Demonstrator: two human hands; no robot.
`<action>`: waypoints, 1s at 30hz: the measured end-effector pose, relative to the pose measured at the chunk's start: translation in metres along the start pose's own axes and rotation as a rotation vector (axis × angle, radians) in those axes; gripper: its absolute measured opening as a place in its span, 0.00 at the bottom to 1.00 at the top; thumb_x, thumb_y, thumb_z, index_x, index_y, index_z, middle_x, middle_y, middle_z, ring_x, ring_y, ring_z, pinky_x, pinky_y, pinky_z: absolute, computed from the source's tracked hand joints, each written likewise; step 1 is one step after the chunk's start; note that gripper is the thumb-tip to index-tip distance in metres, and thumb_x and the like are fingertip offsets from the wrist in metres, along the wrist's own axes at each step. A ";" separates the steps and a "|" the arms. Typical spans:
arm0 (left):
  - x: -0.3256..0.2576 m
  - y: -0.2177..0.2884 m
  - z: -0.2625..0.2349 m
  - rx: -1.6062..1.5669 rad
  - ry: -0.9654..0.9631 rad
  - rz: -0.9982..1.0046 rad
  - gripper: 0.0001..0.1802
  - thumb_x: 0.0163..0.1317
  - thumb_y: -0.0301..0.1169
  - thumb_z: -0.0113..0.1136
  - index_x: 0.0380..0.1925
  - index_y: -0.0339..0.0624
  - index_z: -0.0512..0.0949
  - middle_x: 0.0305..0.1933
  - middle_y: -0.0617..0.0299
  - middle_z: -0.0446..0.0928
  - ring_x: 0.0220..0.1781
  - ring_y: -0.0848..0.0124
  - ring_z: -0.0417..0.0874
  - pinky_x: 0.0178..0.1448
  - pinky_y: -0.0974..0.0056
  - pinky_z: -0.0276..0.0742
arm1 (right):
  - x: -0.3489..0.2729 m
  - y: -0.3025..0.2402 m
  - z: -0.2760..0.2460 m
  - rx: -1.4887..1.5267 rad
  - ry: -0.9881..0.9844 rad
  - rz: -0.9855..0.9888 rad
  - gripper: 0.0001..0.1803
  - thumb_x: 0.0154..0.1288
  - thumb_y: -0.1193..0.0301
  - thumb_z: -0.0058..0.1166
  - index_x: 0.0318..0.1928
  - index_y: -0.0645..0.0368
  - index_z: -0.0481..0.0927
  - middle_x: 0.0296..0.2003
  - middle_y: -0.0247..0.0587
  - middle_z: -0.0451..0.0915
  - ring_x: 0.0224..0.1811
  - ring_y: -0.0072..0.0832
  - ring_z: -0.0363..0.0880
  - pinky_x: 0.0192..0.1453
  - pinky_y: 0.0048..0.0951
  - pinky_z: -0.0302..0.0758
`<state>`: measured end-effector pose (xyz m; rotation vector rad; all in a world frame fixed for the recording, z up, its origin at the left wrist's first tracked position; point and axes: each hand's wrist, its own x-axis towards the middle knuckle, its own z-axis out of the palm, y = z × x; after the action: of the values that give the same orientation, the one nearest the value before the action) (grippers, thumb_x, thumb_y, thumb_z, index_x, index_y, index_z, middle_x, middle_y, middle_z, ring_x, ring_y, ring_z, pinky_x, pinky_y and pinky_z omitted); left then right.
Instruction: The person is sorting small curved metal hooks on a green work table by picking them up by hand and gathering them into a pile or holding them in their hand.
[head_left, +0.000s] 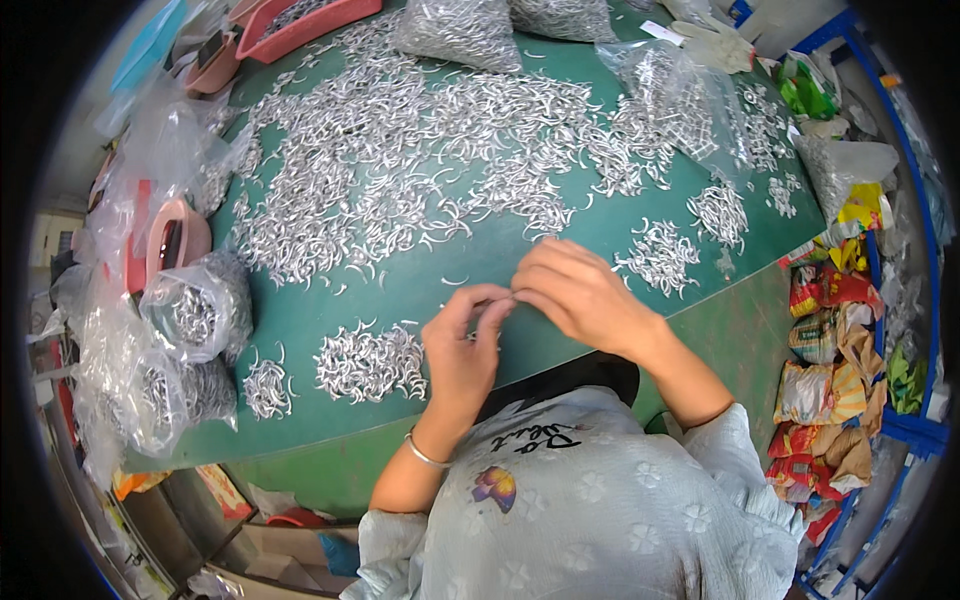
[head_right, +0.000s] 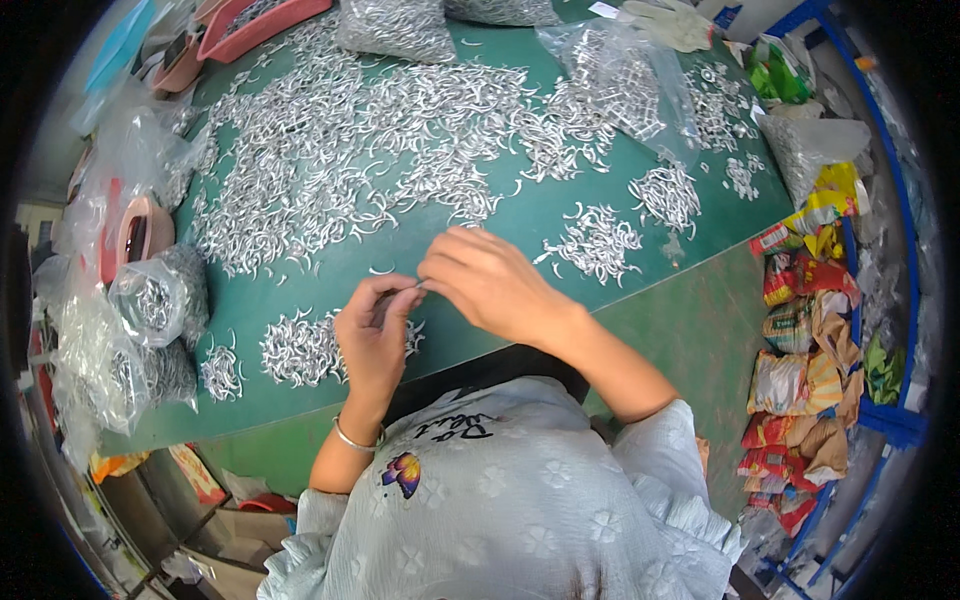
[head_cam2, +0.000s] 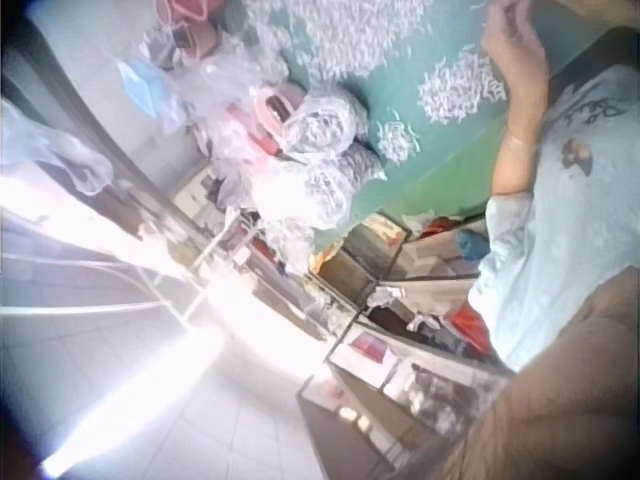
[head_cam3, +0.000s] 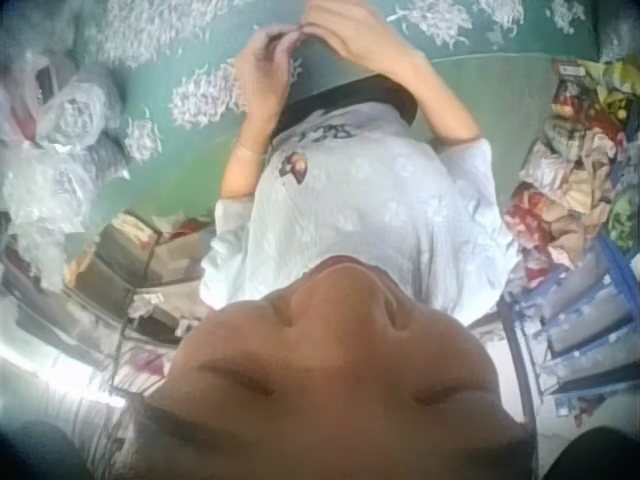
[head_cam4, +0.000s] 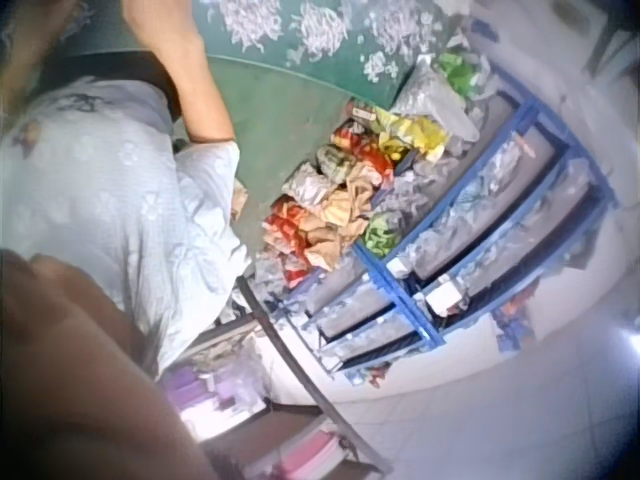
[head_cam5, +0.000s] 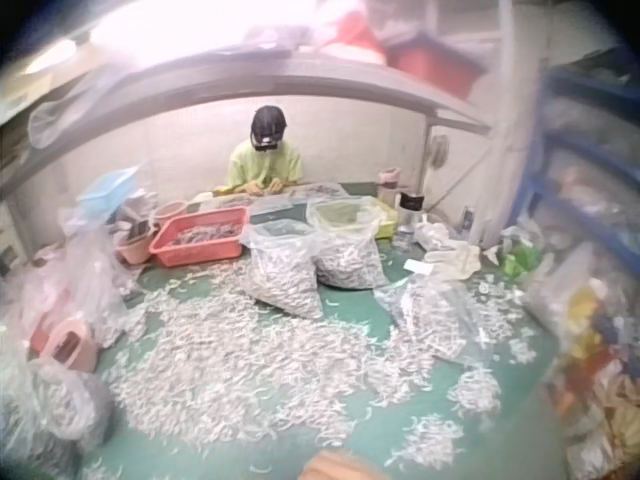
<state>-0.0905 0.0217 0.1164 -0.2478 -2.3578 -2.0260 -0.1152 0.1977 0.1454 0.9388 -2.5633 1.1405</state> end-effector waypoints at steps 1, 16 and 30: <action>0.000 0.001 0.003 -0.024 -0.036 -0.013 0.11 0.59 0.17 0.60 0.43 0.32 0.76 0.35 0.56 0.82 0.34 0.74 0.83 0.40 0.70 0.78 | 0.000 -0.001 -0.006 -0.012 -0.005 -0.005 0.07 0.55 0.75 0.59 0.34 0.61 0.75 0.33 0.41 0.73 0.37 0.40 0.73 0.42 0.39 0.71; 0.001 -0.017 -0.034 0.837 -0.131 0.193 0.19 0.54 0.19 0.59 0.49 0.36 0.75 0.54 0.55 0.72 0.57 0.56 0.71 0.56 0.57 0.65 | -0.104 0.105 -0.103 -0.897 0.324 0.638 0.07 0.60 0.76 0.56 0.38 0.65 0.76 0.39 0.49 0.77 0.44 0.47 0.74 0.48 0.41 0.70; 0.001 -0.025 -0.032 0.733 -0.074 0.205 0.09 0.56 0.22 0.58 0.38 0.38 0.76 0.40 0.57 0.72 0.43 0.59 0.72 0.45 0.58 0.64 | 0.030 0.059 0.054 -0.336 0.080 0.123 0.09 0.57 0.80 0.56 0.40 0.63 0.77 0.44 0.45 0.73 0.51 0.44 0.70 0.49 0.37 0.72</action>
<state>-0.0980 -0.0135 0.0973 -0.5058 -2.7758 -0.9840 -0.1706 0.1747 0.0846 0.6523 -2.6611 0.7211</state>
